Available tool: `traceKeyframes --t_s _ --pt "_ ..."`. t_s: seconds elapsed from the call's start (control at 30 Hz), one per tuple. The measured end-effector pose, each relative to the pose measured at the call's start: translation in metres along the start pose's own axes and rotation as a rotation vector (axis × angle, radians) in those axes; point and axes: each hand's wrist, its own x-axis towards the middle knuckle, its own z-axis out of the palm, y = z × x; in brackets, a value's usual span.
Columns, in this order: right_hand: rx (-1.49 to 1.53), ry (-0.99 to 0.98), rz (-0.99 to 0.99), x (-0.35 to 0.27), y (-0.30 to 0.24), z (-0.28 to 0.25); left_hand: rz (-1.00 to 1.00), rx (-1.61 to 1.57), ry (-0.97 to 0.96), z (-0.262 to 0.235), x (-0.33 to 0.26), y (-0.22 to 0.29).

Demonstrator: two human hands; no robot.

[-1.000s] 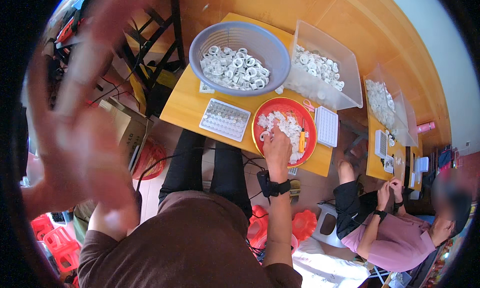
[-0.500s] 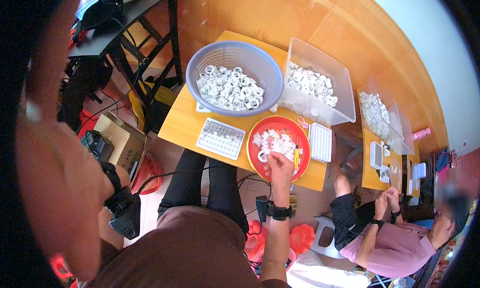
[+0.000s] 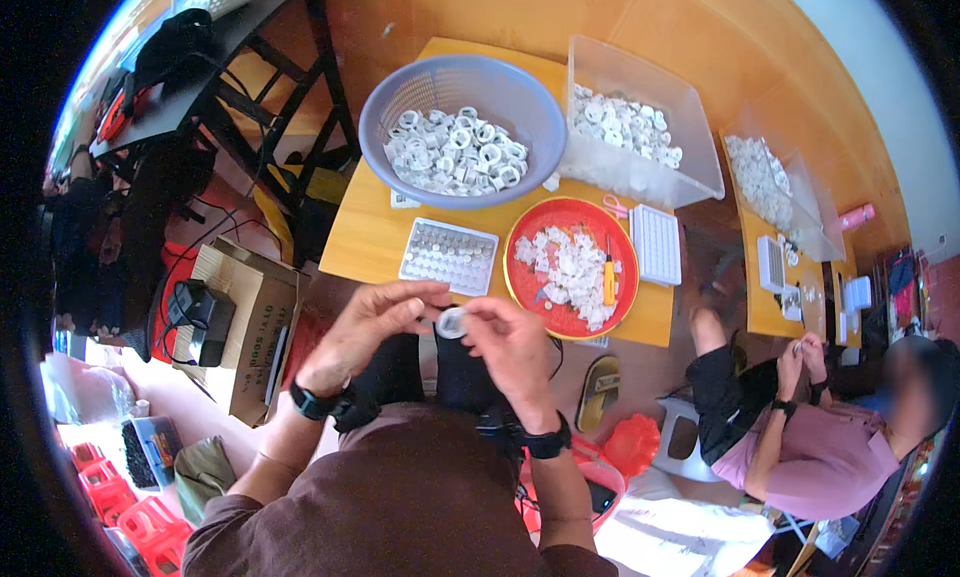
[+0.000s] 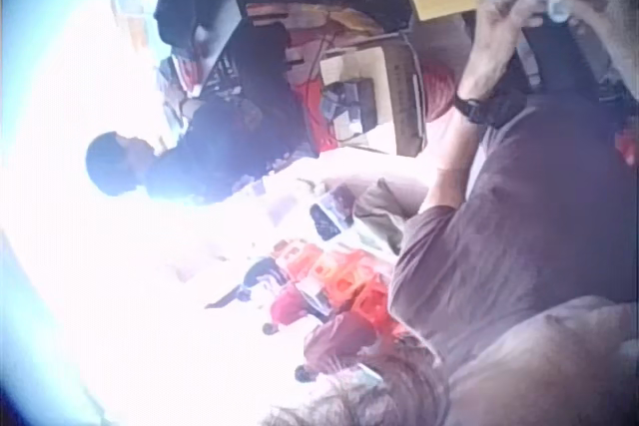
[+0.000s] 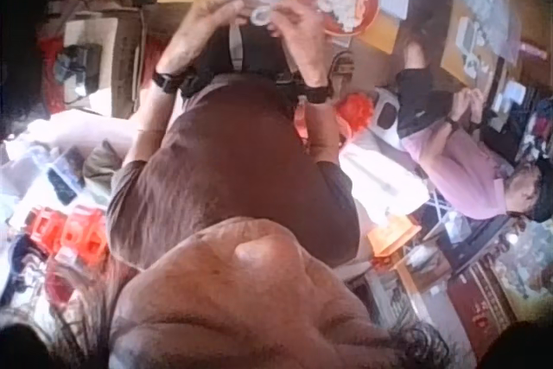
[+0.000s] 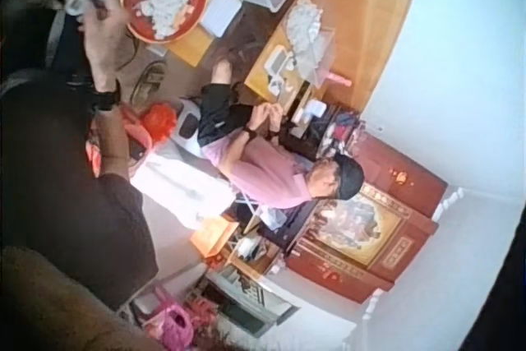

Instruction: Assembling small components into a circular frame.

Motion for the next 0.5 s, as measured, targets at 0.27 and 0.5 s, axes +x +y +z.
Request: traceKeyframes --t_s 0.27,0.5 --pt "-0.074 0.096 -0.153 -0.003 0.033 0.025 -0.183 -0.435 -0.052 -0.011 0.006 -0.064" --pt "-0.463 0.487 -0.331 0.011 0.041 -0.030 -0.209 -0.573 -0.104 -0.006 0.021 -0.068"
